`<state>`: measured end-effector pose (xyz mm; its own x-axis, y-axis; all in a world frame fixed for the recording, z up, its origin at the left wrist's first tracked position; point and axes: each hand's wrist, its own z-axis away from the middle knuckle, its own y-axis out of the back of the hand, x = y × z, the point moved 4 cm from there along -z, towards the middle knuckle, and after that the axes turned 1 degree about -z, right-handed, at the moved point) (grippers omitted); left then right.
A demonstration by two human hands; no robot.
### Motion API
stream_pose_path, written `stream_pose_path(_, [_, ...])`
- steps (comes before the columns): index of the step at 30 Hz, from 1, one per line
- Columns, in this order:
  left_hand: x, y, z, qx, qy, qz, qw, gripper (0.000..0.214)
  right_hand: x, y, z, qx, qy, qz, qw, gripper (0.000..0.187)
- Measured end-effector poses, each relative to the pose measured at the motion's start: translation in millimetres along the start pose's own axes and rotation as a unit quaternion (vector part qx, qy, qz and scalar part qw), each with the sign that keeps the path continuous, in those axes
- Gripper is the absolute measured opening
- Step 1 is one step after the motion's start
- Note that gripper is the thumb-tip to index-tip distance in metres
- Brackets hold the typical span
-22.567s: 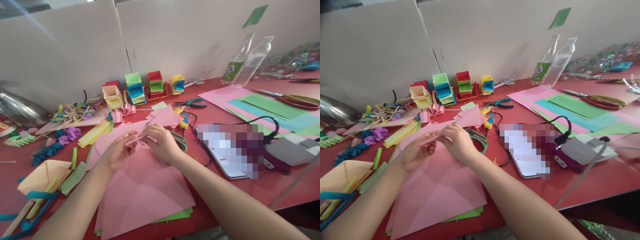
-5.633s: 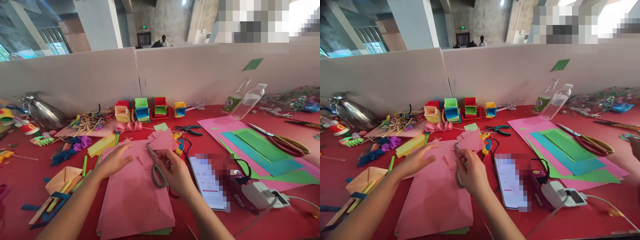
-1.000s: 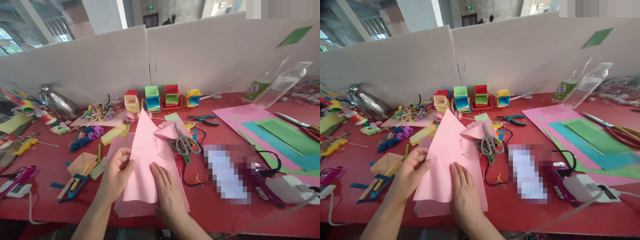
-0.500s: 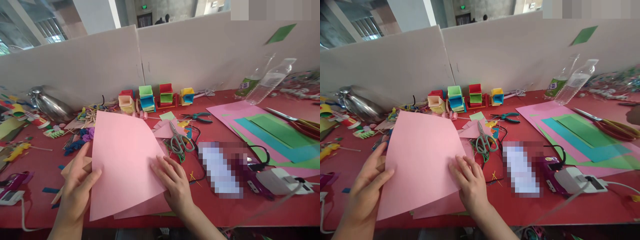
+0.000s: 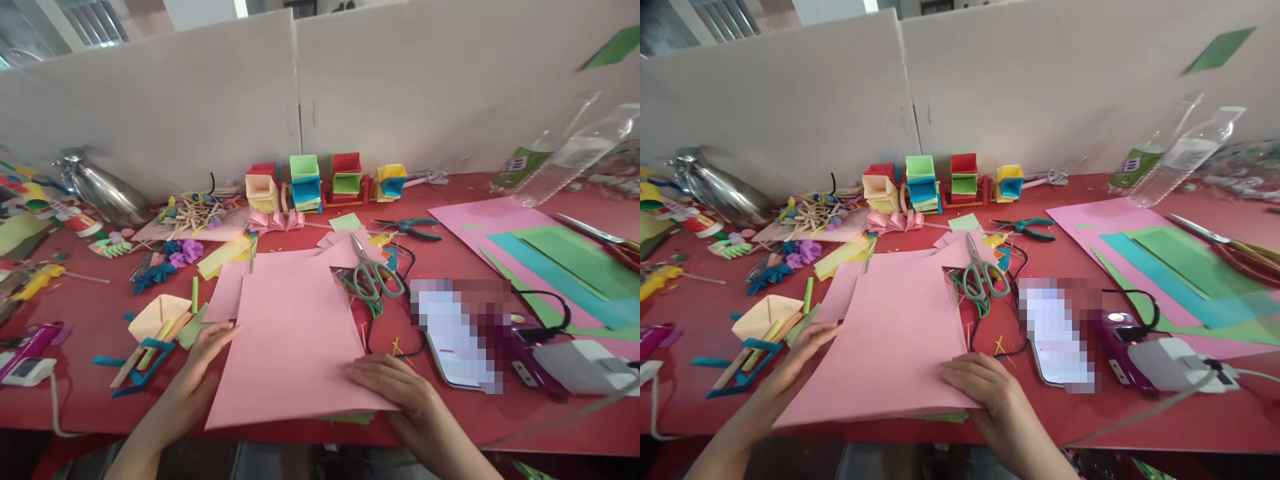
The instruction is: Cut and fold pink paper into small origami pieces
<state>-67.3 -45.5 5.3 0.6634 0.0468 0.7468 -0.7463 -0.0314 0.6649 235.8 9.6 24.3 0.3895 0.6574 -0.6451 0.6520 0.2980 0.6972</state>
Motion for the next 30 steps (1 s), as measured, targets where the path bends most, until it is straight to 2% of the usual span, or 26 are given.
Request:
stream_pose_path(3, [6,-3.5,-5,-0.023,-0.074,-0.002,0.997,0.046,2,6,1,-0.004,-0.025,-0.057,0.998,0.038])
stream_pose_path(5, [6,-9.0,-6,-0.050,-0.093,0.046,0.993,0.032,2,7,3,-0.012,-0.061,-0.106,0.992,0.034])
stream_pose_path(6, [4,-12.2,-6,-0.060,-0.079,0.075,0.992,0.025,4,7,4,-0.009,-0.090,-0.133,0.987,0.032])
stream_pose_path(8, [-5,-18.9,-4,-0.062,0.005,0.126,0.990,0.026,8,5,5,0.011,-0.160,-0.168,0.973,0.034])
stream_pose_path(10, [-12,-24.9,-1,-0.035,0.097,0.169,0.980,0.031,14,-1,3,0.021,-0.216,-0.178,0.960,0.031])
stream_pose_path(12, [-13,-30.9,2,-0.008,0.143,0.210,0.967,0.037,18,-8,-2,0.023,-0.252,-0.180,0.951,0.023])
stream_pose_path(16, [-11,-39.4,2,0.061,0.155,0.262,0.951,0.058,22,-17,-21,0.085,-0.296,-0.151,0.939,0.034])
stream_pose_path(19, [-17,-42.5,3,0.123,0.158,0.240,0.950,0.067,19,-20,-35,0.121,-0.271,-0.107,0.949,0.053])
stream_pose_path(21, [-19,-44.6,6,0.133,0.156,0.203,0.957,0.068,19,-23,-39,0.108,-0.245,-0.068,0.961,0.058])
stream_pose_path(24, [-10,-41.0,13,0.173,0.097,0.041,0.979,0.067,22,-31,-38,0.050,-0.218,0.024,0.974,0.040])
stream_pose_path(26, [10,-39.2,19,0.203,0.002,-0.147,0.968,0.064,24,-37,-33,0.022,-0.204,0.086,0.975,0.032])
stream_pose_path(27, [21,-43.0,20,0.184,-0.063,-0.222,0.955,0.062,25,-39,-31,0.015,-0.196,0.109,0.974,0.032])
stream_pose_path(29, [40,-57.4,24,0.103,-0.193,-0.320,0.922,0.060,25,-42,-27,0.011,-0.185,0.148,0.971,0.032])
stream_pose_path(30, [45,-64.6,25,0.068,-0.229,-0.350,0.906,0.058,25,-43,-27,0.012,-0.180,0.167,0.969,0.032])
